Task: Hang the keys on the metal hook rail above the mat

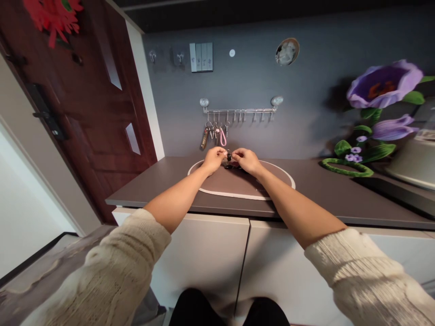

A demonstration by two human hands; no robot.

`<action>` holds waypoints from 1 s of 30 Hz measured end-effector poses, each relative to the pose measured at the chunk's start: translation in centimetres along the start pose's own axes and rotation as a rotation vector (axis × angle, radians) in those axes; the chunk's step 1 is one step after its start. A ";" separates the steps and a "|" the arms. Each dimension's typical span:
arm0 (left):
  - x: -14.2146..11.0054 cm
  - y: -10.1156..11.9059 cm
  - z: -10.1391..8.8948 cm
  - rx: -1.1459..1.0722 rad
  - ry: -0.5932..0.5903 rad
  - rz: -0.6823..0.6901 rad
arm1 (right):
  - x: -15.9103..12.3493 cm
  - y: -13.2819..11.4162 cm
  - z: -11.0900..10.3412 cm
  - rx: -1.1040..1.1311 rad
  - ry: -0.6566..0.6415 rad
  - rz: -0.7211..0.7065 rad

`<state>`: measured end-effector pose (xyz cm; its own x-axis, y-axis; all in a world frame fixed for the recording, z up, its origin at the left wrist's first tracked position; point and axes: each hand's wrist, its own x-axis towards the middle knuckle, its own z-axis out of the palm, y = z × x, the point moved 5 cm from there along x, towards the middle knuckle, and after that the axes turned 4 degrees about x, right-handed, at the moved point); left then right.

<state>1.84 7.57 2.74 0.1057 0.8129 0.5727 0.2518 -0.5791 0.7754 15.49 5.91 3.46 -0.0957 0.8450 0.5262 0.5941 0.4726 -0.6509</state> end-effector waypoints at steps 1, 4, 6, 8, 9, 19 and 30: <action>0.0 -0.2 0.1 -0.042 0.002 -0.016 | 0.0 0.0 0.0 0.014 -0.001 -0.012; -0.1 -0.6 0.3 -0.153 -0.001 -0.071 | 0.0 -0.2 0.0 0.043 0.001 -0.033; -0.2 -0.9 0.5 -0.205 -0.012 -0.104 | 0.0 -0.3 -0.1 0.060 0.008 -0.033; -0.2 -1.0 0.6 -0.223 -0.017 -0.120 | -0.1 -0.4 -0.1 0.078 0.011 -0.027; -0.3 -1.0 0.6 -0.223 -0.014 -0.125 | -0.1 -0.4 -0.1 0.087 0.011 -0.023; -0.3 -0.8 0.7 -0.158 0.009 -0.067 | -0.2 -0.5 -0.6 0.093 0.049 -0.065; -0.1 -0.6 1.0 -0.022 0.039 0.055 | 0.0 0.2 -0.8 0.200 0.073 -0.058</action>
<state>2.63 7.89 1.98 0.0814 0.7771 0.6241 0.2254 -0.6243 0.7479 16.22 5.85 3.76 -0.0623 0.7978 0.5997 0.4184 0.5664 -0.7100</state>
